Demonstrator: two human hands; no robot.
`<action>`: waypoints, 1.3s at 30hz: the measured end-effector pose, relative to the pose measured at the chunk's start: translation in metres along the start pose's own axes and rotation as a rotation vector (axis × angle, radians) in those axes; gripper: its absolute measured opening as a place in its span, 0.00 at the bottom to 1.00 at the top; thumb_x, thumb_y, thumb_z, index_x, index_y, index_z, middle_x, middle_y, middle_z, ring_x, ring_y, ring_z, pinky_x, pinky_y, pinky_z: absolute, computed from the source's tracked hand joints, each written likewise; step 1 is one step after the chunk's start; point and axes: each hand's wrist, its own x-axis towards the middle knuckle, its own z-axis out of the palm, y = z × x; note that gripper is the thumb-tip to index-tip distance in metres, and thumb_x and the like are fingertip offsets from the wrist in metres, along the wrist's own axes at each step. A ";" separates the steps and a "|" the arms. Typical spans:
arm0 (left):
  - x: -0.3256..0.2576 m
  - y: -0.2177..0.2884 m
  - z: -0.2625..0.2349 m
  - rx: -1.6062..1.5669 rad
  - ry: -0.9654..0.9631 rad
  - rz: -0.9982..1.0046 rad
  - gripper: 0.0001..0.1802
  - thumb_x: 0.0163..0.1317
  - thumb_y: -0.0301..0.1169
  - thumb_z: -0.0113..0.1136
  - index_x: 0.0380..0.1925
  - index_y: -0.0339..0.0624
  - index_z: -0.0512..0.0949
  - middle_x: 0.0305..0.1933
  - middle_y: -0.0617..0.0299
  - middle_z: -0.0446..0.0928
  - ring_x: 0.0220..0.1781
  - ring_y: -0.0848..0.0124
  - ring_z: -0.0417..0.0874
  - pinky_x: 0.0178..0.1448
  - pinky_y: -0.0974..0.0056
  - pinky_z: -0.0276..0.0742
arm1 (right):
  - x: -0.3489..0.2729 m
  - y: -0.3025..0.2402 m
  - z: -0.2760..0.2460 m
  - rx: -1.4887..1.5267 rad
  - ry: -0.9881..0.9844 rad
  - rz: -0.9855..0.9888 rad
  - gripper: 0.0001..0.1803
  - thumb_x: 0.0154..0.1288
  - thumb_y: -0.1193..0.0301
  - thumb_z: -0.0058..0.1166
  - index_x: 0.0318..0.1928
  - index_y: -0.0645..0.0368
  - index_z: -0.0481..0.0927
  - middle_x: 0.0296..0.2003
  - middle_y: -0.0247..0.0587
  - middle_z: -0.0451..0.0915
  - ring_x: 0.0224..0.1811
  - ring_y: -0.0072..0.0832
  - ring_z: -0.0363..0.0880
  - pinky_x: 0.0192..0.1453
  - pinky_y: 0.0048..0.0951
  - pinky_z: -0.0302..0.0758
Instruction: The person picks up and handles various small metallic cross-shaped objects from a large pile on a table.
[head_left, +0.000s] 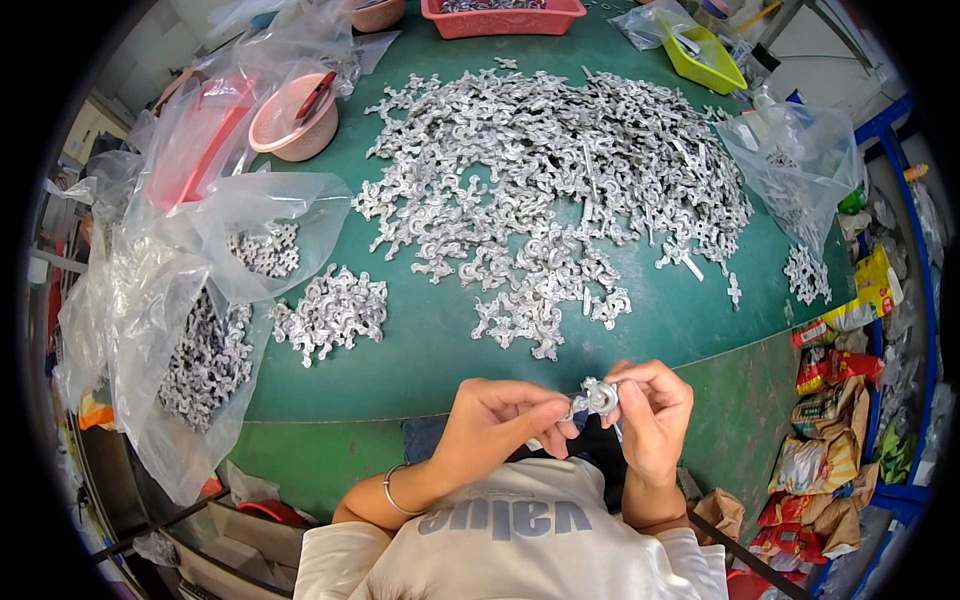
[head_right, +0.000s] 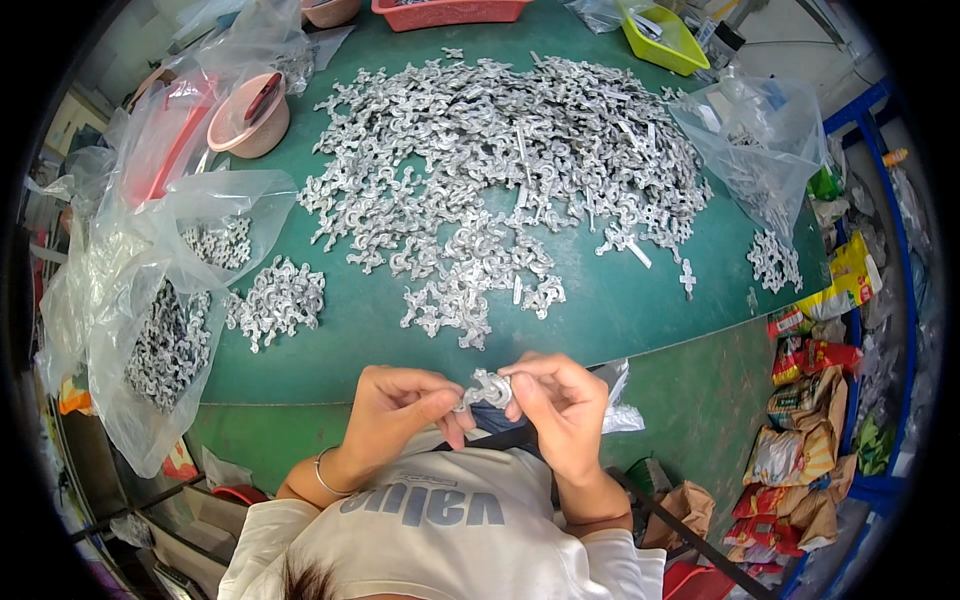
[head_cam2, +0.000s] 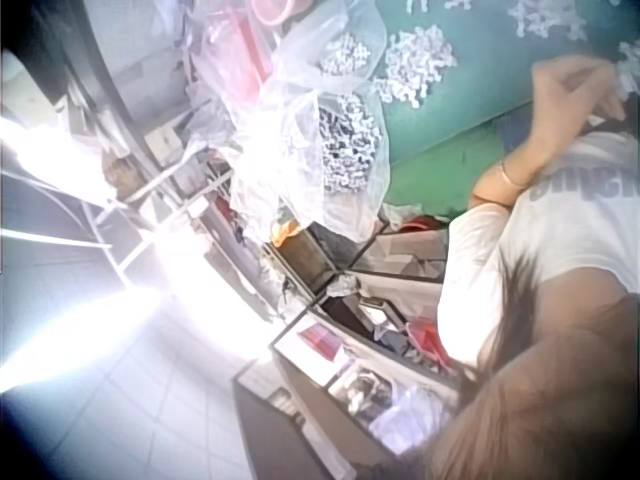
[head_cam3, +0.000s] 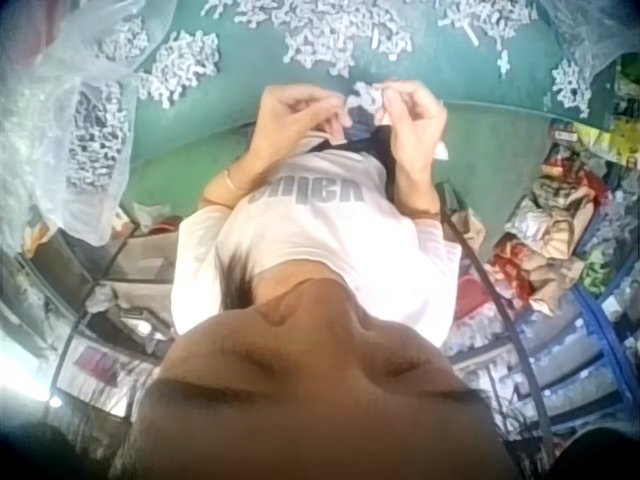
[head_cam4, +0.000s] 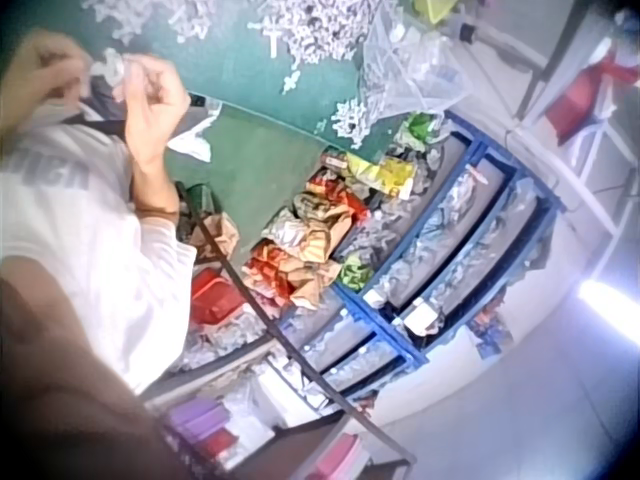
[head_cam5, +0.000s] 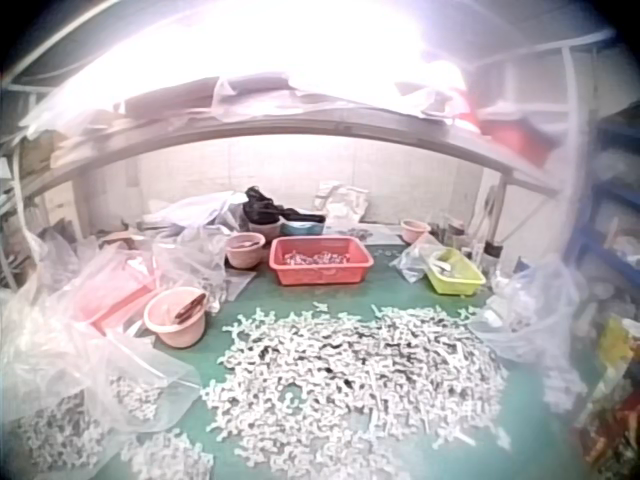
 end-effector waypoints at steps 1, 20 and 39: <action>0.000 0.000 0.000 -0.014 -0.004 -0.012 0.08 0.58 0.25 0.53 0.32 0.28 0.76 0.28 0.53 0.78 0.25 0.72 0.79 0.30 0.72 0.75 | 0.000 0.000 0.000 0.019 0.001 0.020 0.06 0.60 0.78 0.47 0.33 0.69 0.74 0.26 0.40 0.75 0.22 0.17 0.69 0.27 0.17 0.66; 0.003 -0.001 -0.002 -0.089 -0.016 -0.060 0.09 0.58 0.26 0.54 0.32 0.28 0.76 0.27 0.51 0.78 0.24 0.70 0.80 0.29 0.71 0.76 | 0.005 0.006 -0.001 0.245 -0.053 0.102 0.07 0.63 0.75 0.44 0.35 0.69 0.72 0.28 0.45 0.76 0.23 0.21 0.72 0.24 0.19 0.68; 0.005 0.000 0.004 -0.114 0.039 0.010 0.10 0.55 0.17 0.52 0.38 0.26 0.73 0.38 0.47 0.76 0.40 0.62 0.80 0.48 0.63 0.76 | 0.012 0.007 -0.014 -0.140 -0.106 -0.211 0.06 0.54 0.82 0.52 0.34 0.69 0.77 0.29 0.45 0.75 0.30 0.26 0.71 0.32 0.21 0.67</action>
